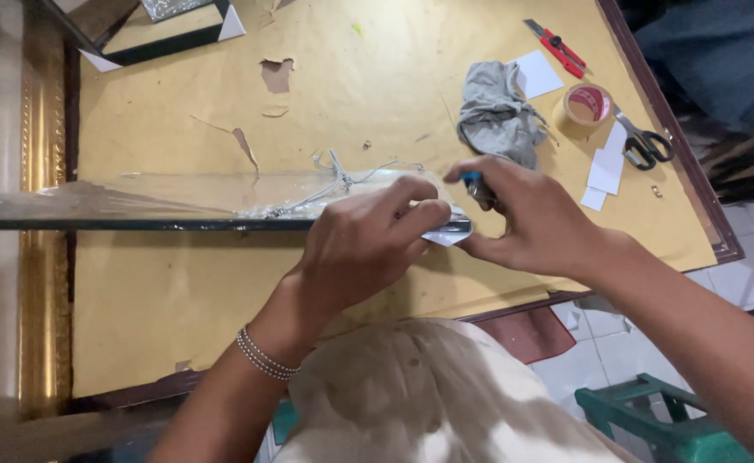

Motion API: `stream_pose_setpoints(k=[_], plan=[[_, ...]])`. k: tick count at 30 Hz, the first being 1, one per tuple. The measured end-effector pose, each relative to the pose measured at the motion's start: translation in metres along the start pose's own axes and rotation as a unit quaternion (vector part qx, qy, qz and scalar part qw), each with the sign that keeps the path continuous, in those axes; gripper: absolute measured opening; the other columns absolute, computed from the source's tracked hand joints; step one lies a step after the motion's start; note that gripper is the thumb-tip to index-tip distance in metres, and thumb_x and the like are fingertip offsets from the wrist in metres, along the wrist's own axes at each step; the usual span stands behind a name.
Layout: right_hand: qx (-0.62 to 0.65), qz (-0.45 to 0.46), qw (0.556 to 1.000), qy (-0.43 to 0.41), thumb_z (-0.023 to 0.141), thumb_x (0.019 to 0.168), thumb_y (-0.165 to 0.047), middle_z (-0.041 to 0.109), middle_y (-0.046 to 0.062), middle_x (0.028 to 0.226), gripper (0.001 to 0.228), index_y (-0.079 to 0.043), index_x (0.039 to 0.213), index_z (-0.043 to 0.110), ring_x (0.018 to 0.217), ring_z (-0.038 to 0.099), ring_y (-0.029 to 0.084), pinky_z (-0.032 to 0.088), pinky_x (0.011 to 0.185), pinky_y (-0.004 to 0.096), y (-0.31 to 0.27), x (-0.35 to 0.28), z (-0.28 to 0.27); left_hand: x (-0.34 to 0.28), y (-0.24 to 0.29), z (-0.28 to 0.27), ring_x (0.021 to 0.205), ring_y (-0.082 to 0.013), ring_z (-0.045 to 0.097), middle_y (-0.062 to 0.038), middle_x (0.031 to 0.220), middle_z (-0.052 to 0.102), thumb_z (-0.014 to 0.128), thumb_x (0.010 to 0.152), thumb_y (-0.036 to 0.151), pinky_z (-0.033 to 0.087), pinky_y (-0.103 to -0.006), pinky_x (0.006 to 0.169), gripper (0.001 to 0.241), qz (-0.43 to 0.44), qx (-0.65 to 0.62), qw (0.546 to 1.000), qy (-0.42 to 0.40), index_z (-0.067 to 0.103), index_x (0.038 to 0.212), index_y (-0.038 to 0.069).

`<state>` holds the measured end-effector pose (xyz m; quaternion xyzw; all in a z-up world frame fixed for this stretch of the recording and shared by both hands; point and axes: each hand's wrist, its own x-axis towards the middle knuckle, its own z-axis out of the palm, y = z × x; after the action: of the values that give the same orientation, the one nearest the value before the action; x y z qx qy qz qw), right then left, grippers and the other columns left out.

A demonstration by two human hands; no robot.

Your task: Attaching protective foam or cardboard corners to a picture frame and securing them with tape.

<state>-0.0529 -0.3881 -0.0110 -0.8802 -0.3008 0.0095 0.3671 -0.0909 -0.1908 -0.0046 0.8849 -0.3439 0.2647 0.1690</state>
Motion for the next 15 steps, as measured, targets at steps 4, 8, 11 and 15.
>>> stream_pose_setpoints(k=[4, 8, 11, 15], plan=[[0.164, 0.036, 0.986, -0.003, 0.066, 0.066, -0.010, 0.047, 0.004, 0.071, 0.050, -0.013, 0.114, 0.051, 0.048, 0.041, 0.013, 0.039, 0.044, 0.025, 0.018, 0.013, -0.011, 0.022, -0.020, -0.014, 0.069, -0.0172, 0.062, 0.005, 0.089, 0.056, 0.061, 0.081, 0.021, 0.050, -0.0258, 0.058, 0.006, 0.007, -0.045, 0.999, 0.001, 0.058, 0.086, 0.018], [0.237, -0.042, 0.970, 0.016, 0.058, 0.079, -0.017, 0.055, 0.008, 0.087, 0.026, -0.002, 0.101, 0.059, 0.071, 0.052, 0.015, 0.043, 0.066, 0.027, 0.035, 0.032, -0.017, 0.045, -0.045, -0.008, 0.067, -0.0251, 0.062, 0.003, 0.079, 0.056, 0.063, 0.078, 0.020, 0.050, -0.0338, 0.057, 0.010, -0.035, -0.159, 0.987, -0.014, 0.054, 0.079, 0.018], [0.255, -0.018, 0.966, 0.046, 0.057, 0.080, -0.013, 0.052, 0.006, 0.071, 0.026, -0.001, 0.103, 0.060, 0.053, 0.050, 0.011, 0.043, 0.050, 0.022, 0.039, 0.045, -0.023, 0.061, -0.054, -0.008, 0.066, -0.0237, 0.063, 0.002, 0.072, 0.058, 0.067, 0.074, 0.016, 0.049, -0.0322, 0.058, 0.011, -0.064, -0.206, 0.976, 0.000, 0.056, 0.077, 0.017], [0.074, -0.086, 0.989, 0.096, 0.065, 0.075, -0.015, 0.066, 0.005, 0.086, 0.046, -0.014, 0.119, 0.053, 0.071, 0.060, 0.016, 0.041, 0.065, 0.026, 0.034, 0.048, -0.029, 0.073, -0.065, -0.004, 0.061, -0.0205, 0.062, 0.000, 0.063, 0.059, 0.071, 0.069, 0.015, 0.048, -0.0319, 0.057, 0.012, -0.115, -0.270, 0.956, -0.012, 0.060, 0.072, 0.015]])
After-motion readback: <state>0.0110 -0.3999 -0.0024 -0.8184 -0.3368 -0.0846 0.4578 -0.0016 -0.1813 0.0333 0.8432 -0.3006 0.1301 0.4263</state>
